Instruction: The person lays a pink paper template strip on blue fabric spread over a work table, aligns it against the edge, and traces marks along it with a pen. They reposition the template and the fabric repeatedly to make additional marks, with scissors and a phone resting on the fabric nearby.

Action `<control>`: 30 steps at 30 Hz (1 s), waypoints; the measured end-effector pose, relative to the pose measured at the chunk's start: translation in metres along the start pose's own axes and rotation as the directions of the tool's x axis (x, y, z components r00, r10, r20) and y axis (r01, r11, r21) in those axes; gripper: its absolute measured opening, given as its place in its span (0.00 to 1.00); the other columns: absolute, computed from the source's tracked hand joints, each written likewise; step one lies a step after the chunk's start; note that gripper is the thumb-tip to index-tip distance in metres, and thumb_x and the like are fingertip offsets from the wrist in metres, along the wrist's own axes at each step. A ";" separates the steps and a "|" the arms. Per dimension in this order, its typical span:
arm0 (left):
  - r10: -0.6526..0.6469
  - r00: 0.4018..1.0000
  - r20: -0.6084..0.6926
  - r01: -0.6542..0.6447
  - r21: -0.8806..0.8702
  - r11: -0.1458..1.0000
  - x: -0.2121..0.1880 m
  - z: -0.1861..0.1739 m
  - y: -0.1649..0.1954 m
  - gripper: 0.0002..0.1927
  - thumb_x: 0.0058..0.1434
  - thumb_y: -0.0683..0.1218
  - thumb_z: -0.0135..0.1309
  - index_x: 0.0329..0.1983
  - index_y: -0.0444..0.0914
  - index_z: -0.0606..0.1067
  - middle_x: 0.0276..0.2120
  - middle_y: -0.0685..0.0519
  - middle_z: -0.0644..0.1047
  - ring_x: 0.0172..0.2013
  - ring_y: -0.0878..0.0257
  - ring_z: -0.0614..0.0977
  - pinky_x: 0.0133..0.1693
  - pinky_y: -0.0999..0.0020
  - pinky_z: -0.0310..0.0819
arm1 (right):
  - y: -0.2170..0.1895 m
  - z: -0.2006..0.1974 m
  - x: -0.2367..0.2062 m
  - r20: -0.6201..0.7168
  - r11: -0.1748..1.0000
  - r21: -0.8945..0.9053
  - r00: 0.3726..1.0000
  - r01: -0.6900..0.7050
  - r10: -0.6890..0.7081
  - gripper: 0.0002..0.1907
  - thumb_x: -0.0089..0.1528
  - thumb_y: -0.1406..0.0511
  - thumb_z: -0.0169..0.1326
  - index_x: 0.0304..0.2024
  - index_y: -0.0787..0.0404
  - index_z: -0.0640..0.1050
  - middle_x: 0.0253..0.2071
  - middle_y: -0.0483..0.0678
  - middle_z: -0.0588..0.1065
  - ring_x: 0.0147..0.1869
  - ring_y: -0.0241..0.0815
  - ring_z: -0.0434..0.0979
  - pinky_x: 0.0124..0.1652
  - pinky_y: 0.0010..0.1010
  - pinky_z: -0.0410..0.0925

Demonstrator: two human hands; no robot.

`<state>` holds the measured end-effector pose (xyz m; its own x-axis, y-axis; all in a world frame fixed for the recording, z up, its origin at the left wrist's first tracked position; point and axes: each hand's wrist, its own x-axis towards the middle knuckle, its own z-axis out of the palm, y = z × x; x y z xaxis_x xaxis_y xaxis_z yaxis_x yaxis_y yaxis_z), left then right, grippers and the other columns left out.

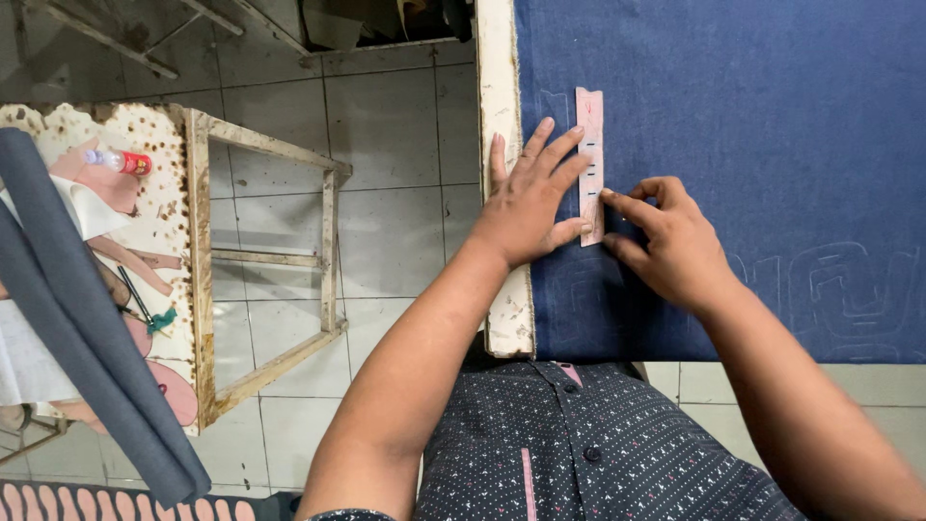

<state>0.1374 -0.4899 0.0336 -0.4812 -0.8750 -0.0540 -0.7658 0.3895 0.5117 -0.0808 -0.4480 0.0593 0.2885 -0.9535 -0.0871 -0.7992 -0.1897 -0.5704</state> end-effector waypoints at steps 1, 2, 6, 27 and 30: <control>-0.031 0.999 0.021 0.031 0.020 0.999 0.000 -0.001 0.002 0.40 0.52 0.61 0.65 0.67 0.50 0.69 0.73 0.58 0.54 0.75 0.54 0.45 0.69 0.27 0.27 | 0.001 -0.003 0.004 -0.006 0.996 0.078 0.999 -0.036 0.037 0.19 0.61 0.62 0.62 0.55 0.55 0.82 0.53 0.52 0.73 0.53 0.48 0.76 0.49 0.38 0.71; -0.063 0.997 0.042 0.061 0.041 0.997 -0.001 -0.001 0.006 0.37 0.52 0.61 0.65 0.65 0.52 0.69 0.73 0.58 0.54 0.75 0.53 0.45 0.68 0.27 0.27 | 0.000 -0.005 0.009 -0.009 0.985 0.157 0.997 -0.072 0.074 0.14 0.64 0.64 0.59 0.52 0.55 0.83 0.54 0.52 0.73 0.53 0.46 0.76 0.50 0.37 0.71; -0.087 0.981 0.174 0.061 0.145 0.987 -0.002 0.005 0.030 0.33 0.61 0.55 0.59 0.69 0.47 0.66 0.76 0.56 0.64 0.71 0.54 0.65 0.69 0.47 0.58 | -0.003 -0.029 0.032 -0.227 0.997 -0.019 0.970 0.079 -0.081 0.10 0.72 0.64 0.58 0.53 0.59 0.84 0.43 0.54 0.74 0.49 0.53 0.75 0.49 0.39 0.70; -0.310 0.939 0.150 0.275 0.216 0.937 0.023 0.026 0.069 0.14 0.68 0.45 0.46 0.55 0.39 0.73 0.75 0.41 0.60 0.40 0.46 0.84 0.37 0.48 0.84 | -0.003 -0.024 0.128 -0.071 0.930 -0.173 0.938 0.324 -0.340 0.06 0.70 0.65 0.57 0.42 0.61 0.82 0.39 0.52 0.79 0.43 0.56 0.79 0.42 0.43 0.72; -0.275 0.957 0.089 0.261 0.147 0.954 0.027 0.023 0.060 0.12 0.62 0.43 0.49 0.49 0.40 0.76 0.73 0.40 0.58 0.37 0.44 0.84 0.33 0.47 0.82 | 0.004 -0.022 0.139 -0.143 0.921 -0.132 0.912 0.367 -0.384 0.05 0.71 0.66 0.58 0.42 0.61 0.81 0.42 0.51 0.79 0.45 0.55 0.80 0.44 0.42 0.72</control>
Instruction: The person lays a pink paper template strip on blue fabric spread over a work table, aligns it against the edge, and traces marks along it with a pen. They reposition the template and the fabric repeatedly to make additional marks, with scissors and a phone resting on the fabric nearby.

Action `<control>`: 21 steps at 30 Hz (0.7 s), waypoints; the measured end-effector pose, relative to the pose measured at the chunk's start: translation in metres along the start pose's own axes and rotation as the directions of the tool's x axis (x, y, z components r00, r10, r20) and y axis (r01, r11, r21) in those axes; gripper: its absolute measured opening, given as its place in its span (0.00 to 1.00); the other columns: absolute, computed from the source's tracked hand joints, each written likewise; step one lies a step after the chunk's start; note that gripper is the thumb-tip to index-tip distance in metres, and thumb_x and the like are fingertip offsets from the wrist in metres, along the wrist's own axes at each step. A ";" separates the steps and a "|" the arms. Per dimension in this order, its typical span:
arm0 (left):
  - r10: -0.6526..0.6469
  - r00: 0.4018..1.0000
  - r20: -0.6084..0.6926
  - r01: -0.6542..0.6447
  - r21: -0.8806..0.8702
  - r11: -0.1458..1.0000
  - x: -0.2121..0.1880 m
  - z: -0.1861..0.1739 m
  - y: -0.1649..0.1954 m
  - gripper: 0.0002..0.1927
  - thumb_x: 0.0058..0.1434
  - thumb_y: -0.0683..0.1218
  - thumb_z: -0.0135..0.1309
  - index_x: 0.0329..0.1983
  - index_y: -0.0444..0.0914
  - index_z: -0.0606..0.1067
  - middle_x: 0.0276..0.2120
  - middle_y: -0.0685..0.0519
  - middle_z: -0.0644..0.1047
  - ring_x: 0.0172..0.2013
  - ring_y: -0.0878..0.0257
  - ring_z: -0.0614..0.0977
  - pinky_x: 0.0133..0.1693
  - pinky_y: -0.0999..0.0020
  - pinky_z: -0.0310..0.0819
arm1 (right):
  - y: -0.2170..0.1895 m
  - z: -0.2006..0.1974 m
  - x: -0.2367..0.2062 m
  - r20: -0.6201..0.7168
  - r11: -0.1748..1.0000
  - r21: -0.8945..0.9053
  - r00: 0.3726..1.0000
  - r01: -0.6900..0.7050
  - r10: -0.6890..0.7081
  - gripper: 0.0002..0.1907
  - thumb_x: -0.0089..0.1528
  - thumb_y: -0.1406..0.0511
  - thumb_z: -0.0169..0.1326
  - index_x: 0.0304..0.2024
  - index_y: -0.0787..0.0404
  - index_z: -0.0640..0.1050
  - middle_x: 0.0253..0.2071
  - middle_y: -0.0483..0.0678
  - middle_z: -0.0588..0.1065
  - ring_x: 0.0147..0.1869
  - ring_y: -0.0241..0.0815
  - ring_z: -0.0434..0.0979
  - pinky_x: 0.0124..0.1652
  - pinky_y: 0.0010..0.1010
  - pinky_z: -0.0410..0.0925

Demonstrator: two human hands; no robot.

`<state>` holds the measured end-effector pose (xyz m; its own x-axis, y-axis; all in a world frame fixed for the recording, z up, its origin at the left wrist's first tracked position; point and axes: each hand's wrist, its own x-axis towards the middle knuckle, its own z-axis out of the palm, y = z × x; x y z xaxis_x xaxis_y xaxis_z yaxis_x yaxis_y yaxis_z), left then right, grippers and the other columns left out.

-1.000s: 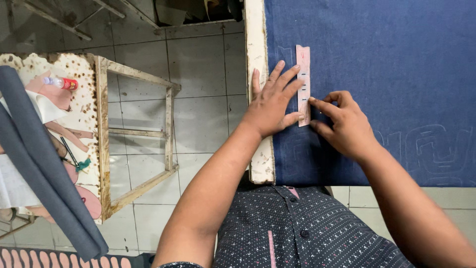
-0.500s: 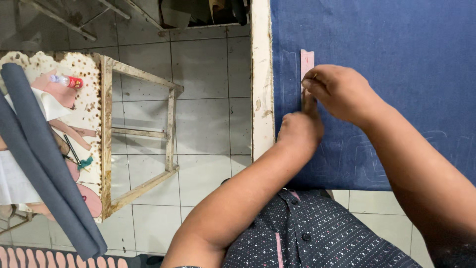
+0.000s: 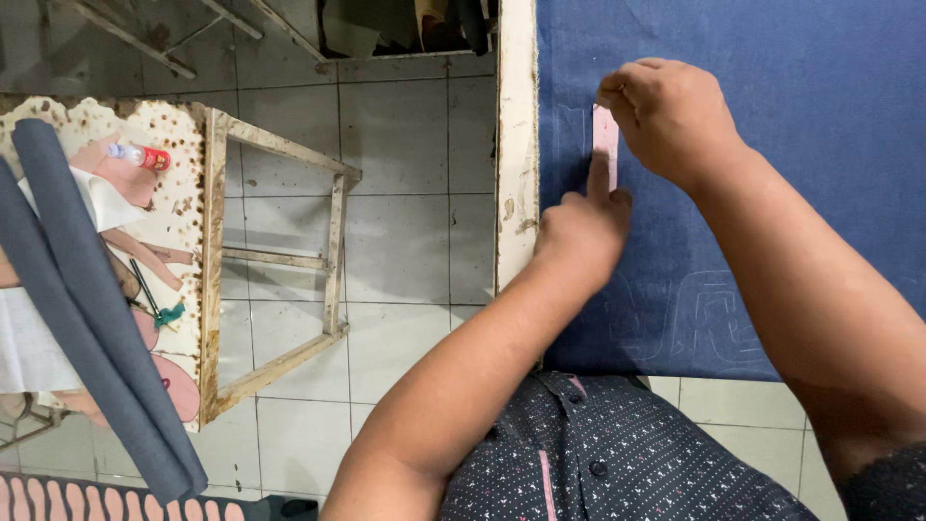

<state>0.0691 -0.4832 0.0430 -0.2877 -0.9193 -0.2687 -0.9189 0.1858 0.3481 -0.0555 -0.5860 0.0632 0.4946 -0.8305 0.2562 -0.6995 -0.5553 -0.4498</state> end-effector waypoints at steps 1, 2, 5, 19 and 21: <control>0.011 1.000 -0.012 -0.012 -0.035 0.999 0.000 -0.001 -0.002 0.12 0.63 0.44 0.49 0.49 0.41 0.76 0.72 0.39 0.58 0.37 0.44 0.84 0.34 0.46 0.82 | 0.002 0.001 0.000 -0.013 1.000 0.006 1.000 0.006 -0.006 0.05 0.71 0.66 0.58 0.42 0.61 0.81 0.42 0.51 0.80 0.45 0.54 0.80 0.45 0.41 0.73; 0.023 0.999 -0.026 -0.024 -0.069 0.997 0.000 -0.003 -0.005 0.12 0.64 0.45 0.50 0.49 0.42 0.75 0.72 0.39 0.58 0.37 0.43 0.84 0.34 0.46 0.82 | 0.003 0.002 -0.001 -0.027 1.000 0.011 1.000 0.012 -0.012 0.05 0.71 0.67 0.58 0.41 0.61 0.81 0.43 0.51 0.80 0.46 0.54 0.80 0.45 0.41 0.73; 0.058 0.998 -0.014 -0.059 -0.090 0.994 -0.002 -0.011 -0.009 0.17 0.59 0.44 0.53 0.52 0.44 0.74 0.72 0.37 0.56 0.37 0.43 0.84 0.35 0.46 0.82 | 0.006 0.005 -0.005 -0.077 1.000 -0.008 0.997 0.007 -0.008 0.04 0.72 0.68 0.58 0.42 0.61 0.81 0.43 0.50 0.80 0.47 0.54 0.80 0.46 0.40 0.73; 0.074 0.997 0.036 -0.069 -0.117 0.991 0.000 -0.025 -0.021 0.24 0.57 0.41 0.55 0.58 0.39 0.67 0.74 0.40 0.54 0.39 0.47 0.86 0.36 0.51 0.82 | 0.010 -0.005 -0.034 -0.068 0.996 -0.021 0.994 -0.086 0.085 0.05 0.73 0.66 0.58 0.44 0.61 0.82 0.43 0.52 0.80 0.48 0.54 0.80 0.46 0.42 0.73; 0.064 0.997 0.050 -0.058 -0.119 0.991 0.000 -0.027 -0.022 0.26 0.59 0.42 0.55 0.60 0.36 0.65 0.75 0.43 0.54 0.38 0.47 0.86 0.36 0.50 0.82 | 0.000 -0.006 -0.050 -0.032 0.993 -0.021 0.993 -0.115 0.114 0.04 0.71 0.66 0.58 0.44 0.60 0.82 0.43 0.52 0.80 0.47 0.55 0.80 0.45 0.43 0.72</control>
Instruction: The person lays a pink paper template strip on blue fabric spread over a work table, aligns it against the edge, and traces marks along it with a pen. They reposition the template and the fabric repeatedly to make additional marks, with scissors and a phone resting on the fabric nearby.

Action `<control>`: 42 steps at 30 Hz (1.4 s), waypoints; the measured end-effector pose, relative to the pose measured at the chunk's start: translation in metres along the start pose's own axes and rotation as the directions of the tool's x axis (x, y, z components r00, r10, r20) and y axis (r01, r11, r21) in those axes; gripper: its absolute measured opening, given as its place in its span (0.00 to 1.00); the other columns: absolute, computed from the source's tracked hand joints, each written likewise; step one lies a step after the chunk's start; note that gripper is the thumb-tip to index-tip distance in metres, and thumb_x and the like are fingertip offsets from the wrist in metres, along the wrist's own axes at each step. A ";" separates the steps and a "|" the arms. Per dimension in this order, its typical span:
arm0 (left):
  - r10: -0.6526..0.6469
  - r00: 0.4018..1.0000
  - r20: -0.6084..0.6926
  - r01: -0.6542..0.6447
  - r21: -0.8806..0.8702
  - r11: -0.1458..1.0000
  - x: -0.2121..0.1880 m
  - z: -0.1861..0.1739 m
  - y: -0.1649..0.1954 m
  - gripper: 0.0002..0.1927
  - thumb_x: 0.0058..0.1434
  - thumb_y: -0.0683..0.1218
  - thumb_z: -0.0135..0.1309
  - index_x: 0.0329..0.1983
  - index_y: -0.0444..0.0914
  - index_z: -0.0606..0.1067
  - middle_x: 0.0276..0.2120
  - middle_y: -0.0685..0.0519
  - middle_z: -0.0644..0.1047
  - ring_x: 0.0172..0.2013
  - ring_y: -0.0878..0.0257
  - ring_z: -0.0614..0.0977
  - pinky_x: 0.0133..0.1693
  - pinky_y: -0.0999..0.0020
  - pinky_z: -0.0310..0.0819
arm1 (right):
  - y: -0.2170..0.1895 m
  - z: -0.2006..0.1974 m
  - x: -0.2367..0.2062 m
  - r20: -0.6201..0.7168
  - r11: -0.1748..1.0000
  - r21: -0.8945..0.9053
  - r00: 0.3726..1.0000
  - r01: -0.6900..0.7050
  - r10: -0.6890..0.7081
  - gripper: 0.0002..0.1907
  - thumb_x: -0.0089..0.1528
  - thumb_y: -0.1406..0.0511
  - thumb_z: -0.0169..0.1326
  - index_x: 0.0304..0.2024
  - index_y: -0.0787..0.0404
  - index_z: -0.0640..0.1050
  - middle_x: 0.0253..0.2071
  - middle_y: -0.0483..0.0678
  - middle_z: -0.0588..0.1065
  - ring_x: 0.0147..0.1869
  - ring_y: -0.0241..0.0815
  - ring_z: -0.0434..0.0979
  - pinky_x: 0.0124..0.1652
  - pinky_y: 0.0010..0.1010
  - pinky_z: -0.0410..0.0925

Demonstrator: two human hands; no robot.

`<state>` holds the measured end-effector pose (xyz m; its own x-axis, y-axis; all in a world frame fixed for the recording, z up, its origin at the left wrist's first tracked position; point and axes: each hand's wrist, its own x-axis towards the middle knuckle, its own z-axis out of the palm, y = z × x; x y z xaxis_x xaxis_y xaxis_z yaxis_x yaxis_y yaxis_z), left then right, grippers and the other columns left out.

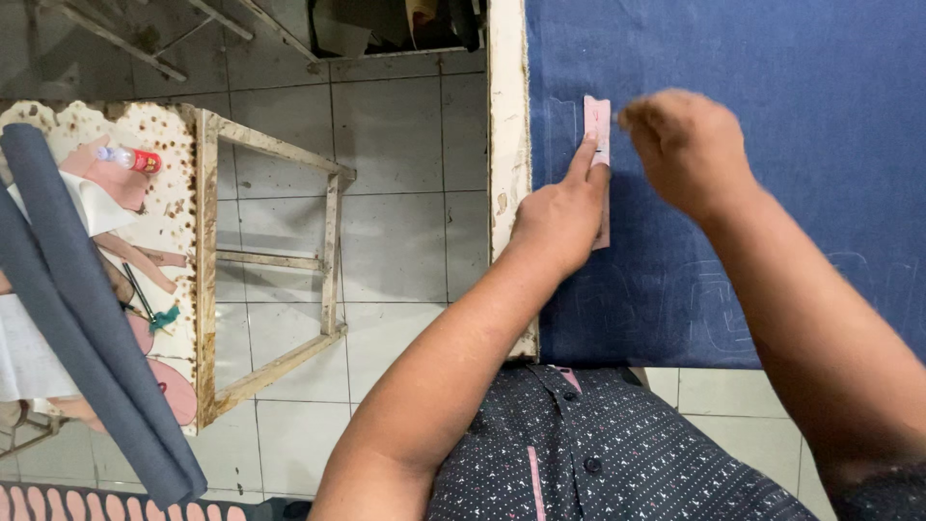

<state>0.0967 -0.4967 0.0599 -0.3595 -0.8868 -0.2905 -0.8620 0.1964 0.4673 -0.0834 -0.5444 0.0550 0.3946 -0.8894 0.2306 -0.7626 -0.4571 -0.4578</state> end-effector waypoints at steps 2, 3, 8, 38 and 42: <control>-0.007 0.999 0.032 0.007 -0.006 1.000 -0.001 -0.004 0.000 0.28 0.57 0.42 0.58 0.59 0.36 0.64 0.75 0.44 0.54 0.40 0.47 0.85 0.38 0.50 0.81 | -0.014 -0.004 -0.025 0.068 0.998 -0.029 0.996 -0.054 0.055 0.04 0.68 0.66 0.59 0.43 0.59 0.83 0.40 0.54 0.79 0.44 0.57 0.79 0.42 0.45 0.71; -0.011 0.999 0.048 0.012 -0.008 1.000 -0.001 -0.005 -0.001 0.28 0.56 0.43 0.59 0.59 0.36 0.64 0.76 0.45 0.54 0.41 0.47 0.85 0.38 0.50 0.81 | -0.023 -0.008 -0.041 0.090 0.998 -0.009 0.994 -0.058 0.058 0.04 0.67 0.66 0.58 0.43 0.59 0.82 0.39 0.54 0.79 0.44 0.57 0.79 0.42 0.45 0.72; 0.016 0.999 0.040 -0.017 0.021 1.000 -0.004 -0.008 -0.001 0.42 0.52 0.46 0.64 0.68 0.35 0.61 0.74 0.47 0.56 0.48 0.46 0.81 0.44 0.51 0.79 | -0.057 -0.024 -0.101 0.114 0.993 0.096 0.992 -0.066 0.055 0.04 0.64 0.67 0.59 0.40 0.60 0.80 0.38 0.52 0.79 0.43 0.54 0.80 0.42 0.42 0.72; 0.082 0.981 -0.177 -0.072 0.062 0.996 0.016 -0.008 -0.023 0.12 0.67 0.46 0.50 0.47 0.52 0.82 0.68 0.63 0.67 0.72 0.49 0.60 0.70 0.26 0.29 | -0.059 0.006 -0.045 -0.101 0.999 0.012 0.994 0.042 -0.040 0.03 0.66 0.69 0.59 0.43 0.60 0.79 0.39 0.49 0.79 0.44 0.52 0.79 0.44 0.41 0.71; 0.079 0.991 -0.107 -0.064 0.132 0.989 0.012 -0.010 -0.023 0.19 0.58 0.45 0.58 0.52 0.53 0.80 0.70 0.65 0.65 0.73 0.50 0.58 0.68 0.25 0.30 | -0.054 0.005 -0.046 -0.099 0.996 0.061 0.993 -0.065 0.070 0.04 0.67 0.67 0.61 0.42 0.61 0.80 0.37 0.50 0.79 0.42 0.52 0.80 0.43 0.41 0.72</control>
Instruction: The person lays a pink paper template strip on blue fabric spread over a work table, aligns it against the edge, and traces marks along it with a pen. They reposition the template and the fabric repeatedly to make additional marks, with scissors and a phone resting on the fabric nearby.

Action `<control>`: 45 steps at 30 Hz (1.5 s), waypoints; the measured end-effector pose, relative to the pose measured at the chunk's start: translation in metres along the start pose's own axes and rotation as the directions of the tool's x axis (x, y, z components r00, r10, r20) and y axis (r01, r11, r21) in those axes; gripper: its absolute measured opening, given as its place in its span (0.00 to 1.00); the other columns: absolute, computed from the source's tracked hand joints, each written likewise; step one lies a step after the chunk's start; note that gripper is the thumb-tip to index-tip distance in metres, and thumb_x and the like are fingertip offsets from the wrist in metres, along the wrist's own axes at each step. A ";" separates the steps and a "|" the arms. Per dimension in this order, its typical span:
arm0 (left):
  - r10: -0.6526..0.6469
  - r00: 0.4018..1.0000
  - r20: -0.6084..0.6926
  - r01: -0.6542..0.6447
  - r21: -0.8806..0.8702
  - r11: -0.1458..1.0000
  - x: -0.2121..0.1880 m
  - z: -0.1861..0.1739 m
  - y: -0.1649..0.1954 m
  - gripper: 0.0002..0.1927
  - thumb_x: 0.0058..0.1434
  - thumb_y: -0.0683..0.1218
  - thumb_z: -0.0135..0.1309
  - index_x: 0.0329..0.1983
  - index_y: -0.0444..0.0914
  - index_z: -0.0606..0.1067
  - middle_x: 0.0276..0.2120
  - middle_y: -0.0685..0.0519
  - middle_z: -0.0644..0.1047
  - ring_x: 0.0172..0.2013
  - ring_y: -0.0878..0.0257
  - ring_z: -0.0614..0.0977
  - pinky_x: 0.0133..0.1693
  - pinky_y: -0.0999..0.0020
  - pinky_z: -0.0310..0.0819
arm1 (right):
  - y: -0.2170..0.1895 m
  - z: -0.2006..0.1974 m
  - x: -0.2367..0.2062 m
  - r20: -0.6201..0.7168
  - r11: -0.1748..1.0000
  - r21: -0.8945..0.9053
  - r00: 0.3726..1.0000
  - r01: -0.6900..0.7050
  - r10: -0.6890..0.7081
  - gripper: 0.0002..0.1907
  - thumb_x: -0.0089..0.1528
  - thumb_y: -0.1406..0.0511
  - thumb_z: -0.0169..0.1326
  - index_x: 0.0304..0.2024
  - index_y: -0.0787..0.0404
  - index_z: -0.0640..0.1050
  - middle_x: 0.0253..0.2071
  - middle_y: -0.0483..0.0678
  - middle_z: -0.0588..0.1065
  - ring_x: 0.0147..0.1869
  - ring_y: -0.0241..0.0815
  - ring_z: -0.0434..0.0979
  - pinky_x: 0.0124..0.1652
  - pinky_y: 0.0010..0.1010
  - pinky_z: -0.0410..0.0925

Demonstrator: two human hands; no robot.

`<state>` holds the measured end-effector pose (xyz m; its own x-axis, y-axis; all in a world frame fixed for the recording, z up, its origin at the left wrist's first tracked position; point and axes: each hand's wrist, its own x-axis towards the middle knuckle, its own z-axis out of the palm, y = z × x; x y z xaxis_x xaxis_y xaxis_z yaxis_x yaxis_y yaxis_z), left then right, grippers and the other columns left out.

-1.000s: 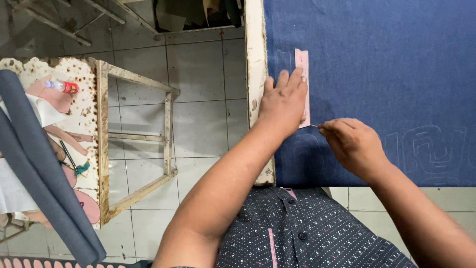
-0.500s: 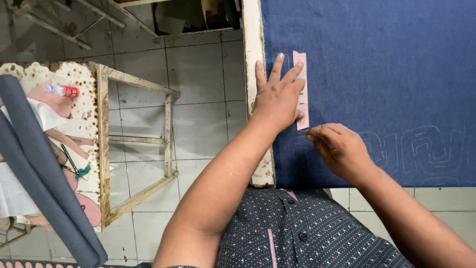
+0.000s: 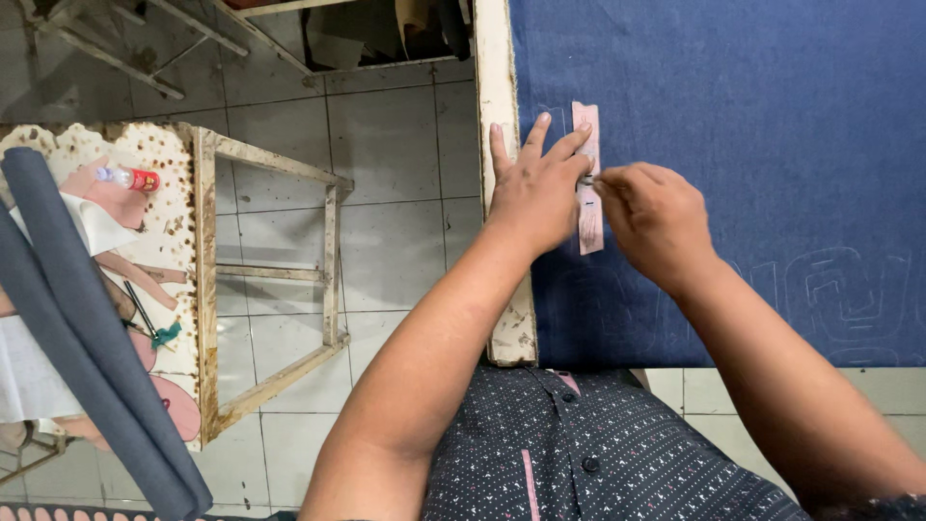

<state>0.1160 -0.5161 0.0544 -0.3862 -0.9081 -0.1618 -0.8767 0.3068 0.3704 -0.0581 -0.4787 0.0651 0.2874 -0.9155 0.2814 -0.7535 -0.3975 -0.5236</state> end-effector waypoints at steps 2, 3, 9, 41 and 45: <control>-0.007 0.999 0.031 0.009 -0.050 0.999 -0.002 -0.002 0.001 0.23 0.53 0.50 0.63 0.54 0.51 0.77 0.70 0.64 0.62 0.73 0.49 0.55 0.67 0.24 0.29 | 0.002 -0.006 -0.009 0.008 0.995 0.054 0.996 -0.084 0.083 0.04 0.69 0.67 0.60 0.43 0.62 0.79 0.39 0.51 0.79 0.42 0.51 0.80 0.42 0.40 0.72; -0.009 0.999 0.048 0.013 -0.075 0.997 -0.003 -0.003 0.002 0.27 0.51 0.53 0.66 0.56 0.51 0.76 0.70 0.64 0.61 0.73 0.48 0.53 0.66 0.23 0.28 | 0.003 -0.008 -0.014 0.013 0.989 0.080 0.992 -0.127 0.126 0.05 0.69 0.67 0.59 0.44 0.62 0.79 0.40 0.51 0.79 0.42 0.51 0.81 0.42 0.39 0.73; -0.026 0.999 0.019 0.027 -0.038 0.999 -0.005 -0.004 0.006 0.26 0.52 0.54 0.66 0.56 0.52 0.76 0.71 0.59 0.58 0.75 0.47 0.49 0.66 0.22 0.30 | 0.006 -0.010 -0.024 -0.001 0.997 0.041 0.998 -0.070 0.070 0.04 0.69 0.67 0.59 0.43 0.62 0.79 0.42 0.51 0.81 0.45 0.51 0.82 0.45 0.38 0.74; -0.053 0.998 -0.020 0.051 -0.103 0.993 -0.005 0.006 -0.001 0.22 0.50 0.53 0.68 0.47 0.50 0.74 0.71 0.66 0.60 0.74 0.51 0.53 0.66 0.21 0.33 | 0.017 0.001 0.006 -0.009 0.959 0.181 0.975 -0.217 0.223 0.06 0.70 0.67 0.59 0.47 0.64 0.81 0.41 0.53 0.80 0.41 0.49 0.83 0.41 0.35 0.74; -0.050 0.998 -0.030 0.047 -0.115 0.992 -0.005 0.007 -0.001 0.22 0.50 0.53 0.68 0.47 0.50 0.75 0.70 0.66 0.60 0.74 0.51 0.53 0.66 0.20 0.33 | 0.024 0.004 0.012 -0.004 0.943 0.193 0.961 -0.272 0.277 0.06 0.71 0.66 0.59 0.47 0.64 0.82 0.39 0.53 0.81 0.40 0.48 0.83 0.40 0.34 0.73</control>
<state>0.1169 -0.5097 0.0480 -0.3328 -0.9305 -0.1531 -0.8548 0.2292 0.4655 -0.0706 -0.4991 0.0530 0.0647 -0.9896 0.1283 -0.6747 -0.1381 -0.7251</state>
